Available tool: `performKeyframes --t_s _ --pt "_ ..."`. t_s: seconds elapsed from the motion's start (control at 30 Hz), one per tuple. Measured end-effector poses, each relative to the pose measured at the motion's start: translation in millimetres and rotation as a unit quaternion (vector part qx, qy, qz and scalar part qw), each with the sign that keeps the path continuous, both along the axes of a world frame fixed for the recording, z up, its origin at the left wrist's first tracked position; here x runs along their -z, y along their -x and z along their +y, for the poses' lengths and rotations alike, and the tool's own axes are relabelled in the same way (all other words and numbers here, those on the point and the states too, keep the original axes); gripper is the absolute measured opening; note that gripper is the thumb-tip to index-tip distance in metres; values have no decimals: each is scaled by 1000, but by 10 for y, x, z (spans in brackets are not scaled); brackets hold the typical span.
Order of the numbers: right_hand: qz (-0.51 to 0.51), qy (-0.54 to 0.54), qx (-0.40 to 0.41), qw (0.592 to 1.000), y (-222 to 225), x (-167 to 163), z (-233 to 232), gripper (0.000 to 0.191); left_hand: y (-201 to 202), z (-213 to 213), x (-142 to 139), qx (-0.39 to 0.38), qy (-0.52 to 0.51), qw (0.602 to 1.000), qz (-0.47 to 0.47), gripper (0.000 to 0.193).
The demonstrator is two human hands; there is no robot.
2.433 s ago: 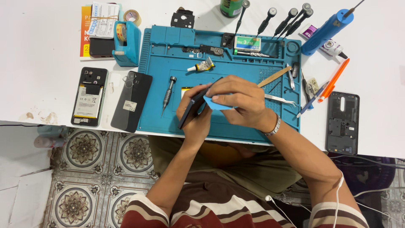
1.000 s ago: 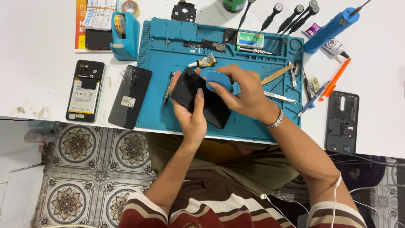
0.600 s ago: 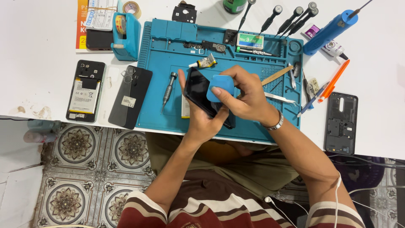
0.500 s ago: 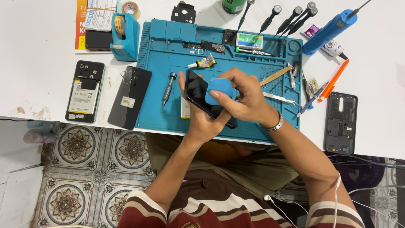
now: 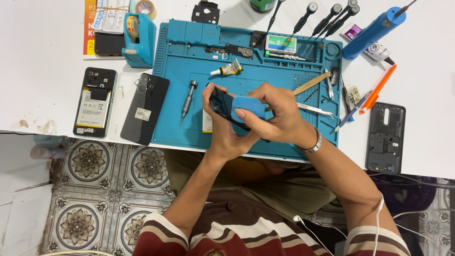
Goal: The person uses a wooden stick to pry open a black smartphone, then uses a blue plastic spudger to separate the screen from the frame. They remove the battery and continue prying the screen assembly away from the chassis, exposing the internal components.
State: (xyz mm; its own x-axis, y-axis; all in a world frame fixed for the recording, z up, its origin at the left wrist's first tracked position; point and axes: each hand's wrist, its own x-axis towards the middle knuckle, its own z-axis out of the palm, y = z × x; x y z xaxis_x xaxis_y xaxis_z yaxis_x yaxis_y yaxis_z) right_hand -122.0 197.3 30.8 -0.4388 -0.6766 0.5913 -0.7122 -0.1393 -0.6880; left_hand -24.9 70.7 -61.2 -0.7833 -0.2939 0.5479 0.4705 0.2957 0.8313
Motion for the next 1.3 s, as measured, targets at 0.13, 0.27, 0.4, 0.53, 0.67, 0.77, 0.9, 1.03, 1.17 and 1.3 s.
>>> performKeyframes --t_s 0.13,0.27,0.4,0.53,0.67,0.77,0.9,1.03,1.17,1.3 --pt "4 -18 -11 1000 74 -49 55 19 -64 -67 49 127 -192 973 6 99" --pt "-56 -46 -24 997 113 -36 77 22 -35 -50 86 93 -161 983 -6 87" --pt "-101 -41 -38 993 118 5 73 21 -2 -32 57 18 -113 993 -10 87" --pt "-170 -58 -55 982 99 34 67 24 17 -18 -34 33 -174 984 2 100" --pt "-241 -95 -28 966 71 66 71 26 0 -36 -131 38 -191 981 1 107" --pt "-195 -90 -6 977 70 104 64 26 24 -50 -172 68 -225 972 -27 100" --pt "-128 -68 -7 989 50 149 39 25 23 -33 -204 75 -256 962 -63 95" --pt "-168 -83 -13 982 61 119 56 25 19 -15 -234 67 -252 963 -65 98" --pt "-164 -108 -12 981 85 33 91 25 22 -2 -261 67 -234 969 -51 102" --pt "-157 -107 -35 981 94 -54 107 24 26 4 -285 68 -216 973 -39 103"
